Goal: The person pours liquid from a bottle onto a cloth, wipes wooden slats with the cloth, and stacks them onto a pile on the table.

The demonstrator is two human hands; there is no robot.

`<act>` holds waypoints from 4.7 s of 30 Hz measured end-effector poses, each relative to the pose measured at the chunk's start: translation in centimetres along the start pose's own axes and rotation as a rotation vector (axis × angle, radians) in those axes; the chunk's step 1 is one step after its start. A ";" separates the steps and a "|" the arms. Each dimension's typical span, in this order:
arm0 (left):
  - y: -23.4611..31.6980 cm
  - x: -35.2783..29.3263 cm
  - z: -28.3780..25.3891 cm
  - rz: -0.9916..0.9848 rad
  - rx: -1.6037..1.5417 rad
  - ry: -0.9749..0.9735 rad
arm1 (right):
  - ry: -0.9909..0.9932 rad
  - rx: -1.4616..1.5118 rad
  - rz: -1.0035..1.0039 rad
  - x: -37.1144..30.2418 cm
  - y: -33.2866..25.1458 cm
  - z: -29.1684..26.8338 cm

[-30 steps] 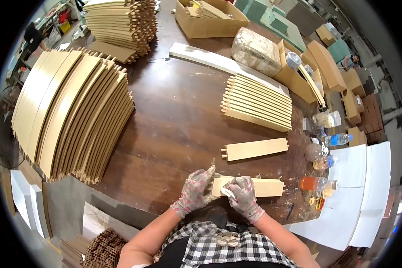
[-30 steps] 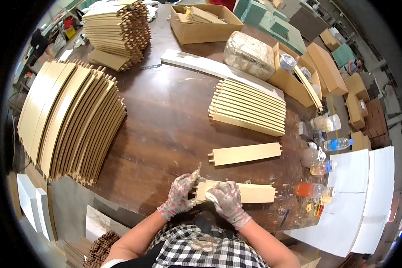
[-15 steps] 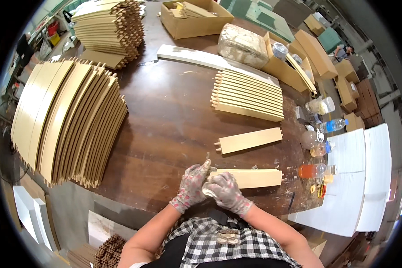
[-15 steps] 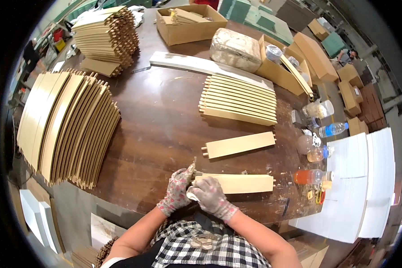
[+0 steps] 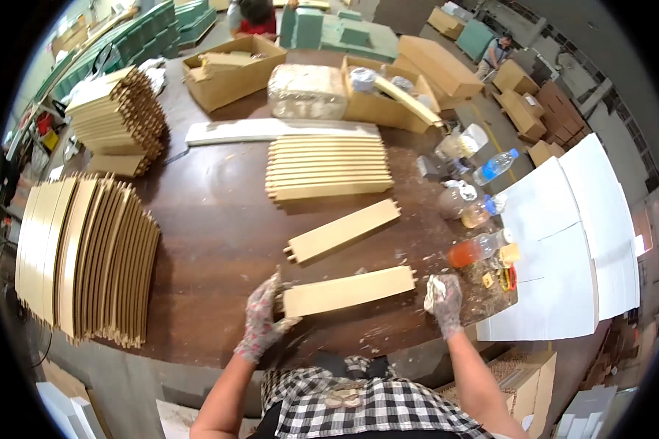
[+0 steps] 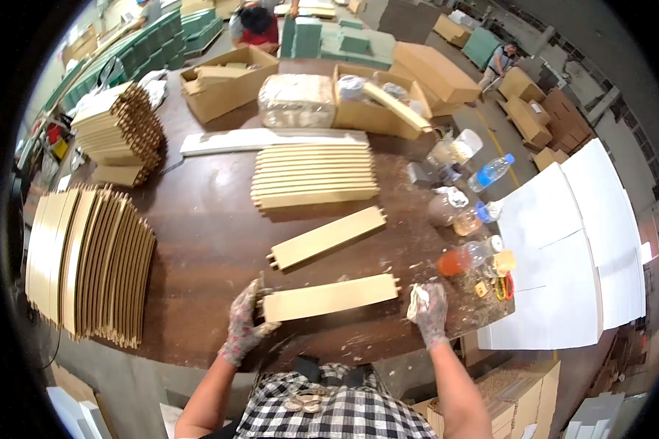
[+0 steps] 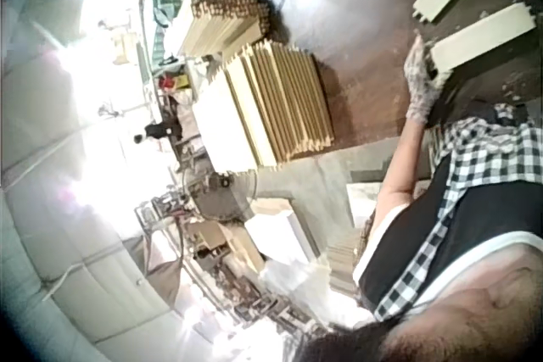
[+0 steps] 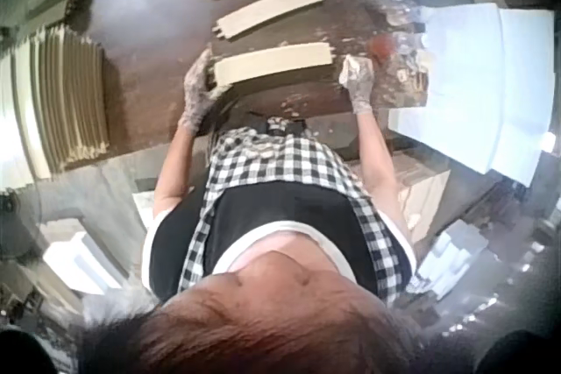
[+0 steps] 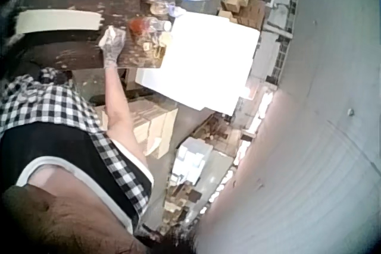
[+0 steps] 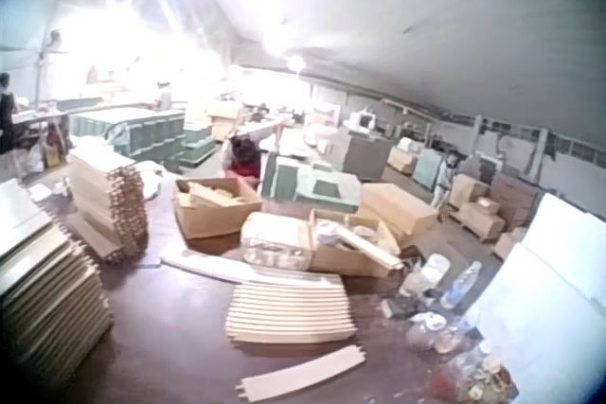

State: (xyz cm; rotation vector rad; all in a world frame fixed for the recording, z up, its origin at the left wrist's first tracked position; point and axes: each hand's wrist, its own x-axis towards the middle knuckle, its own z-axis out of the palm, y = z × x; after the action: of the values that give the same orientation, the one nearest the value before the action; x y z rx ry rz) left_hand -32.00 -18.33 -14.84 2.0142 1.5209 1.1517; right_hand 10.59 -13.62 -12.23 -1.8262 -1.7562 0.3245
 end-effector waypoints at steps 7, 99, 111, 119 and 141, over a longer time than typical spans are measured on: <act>10.0 7.9 2.1 0.127 -0.023 0.008 | 0.470 0.452 -0.067 4.2 -3.0 -13.0; 11.8 6.2 22.3 0.131 0.084 -0.382 | -0.656 0.063 -1.088 2.5 -22.4 11.2; 12.4 6.5 22.0 0.139 0.076 -0.372 | -0.613 -0.014 -1.060 2.1 -23.5 11.1; 12.4 6.5 22.1 0.130 0.082 -0.369 | -0.764 0.067 -1.205 2.0 -23.6 11.0; 13.0 6.0 22.0 0.132 0.093 -0.393 | -0.781 0.113 -1.092 0.7 -21.7 10.2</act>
State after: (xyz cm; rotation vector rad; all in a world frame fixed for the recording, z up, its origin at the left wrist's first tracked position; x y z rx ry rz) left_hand -6.28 -13.44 -16.65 2.2655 1.2788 0.6815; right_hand -12.92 -11.30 -8.25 -0.4263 -2.8584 0.6880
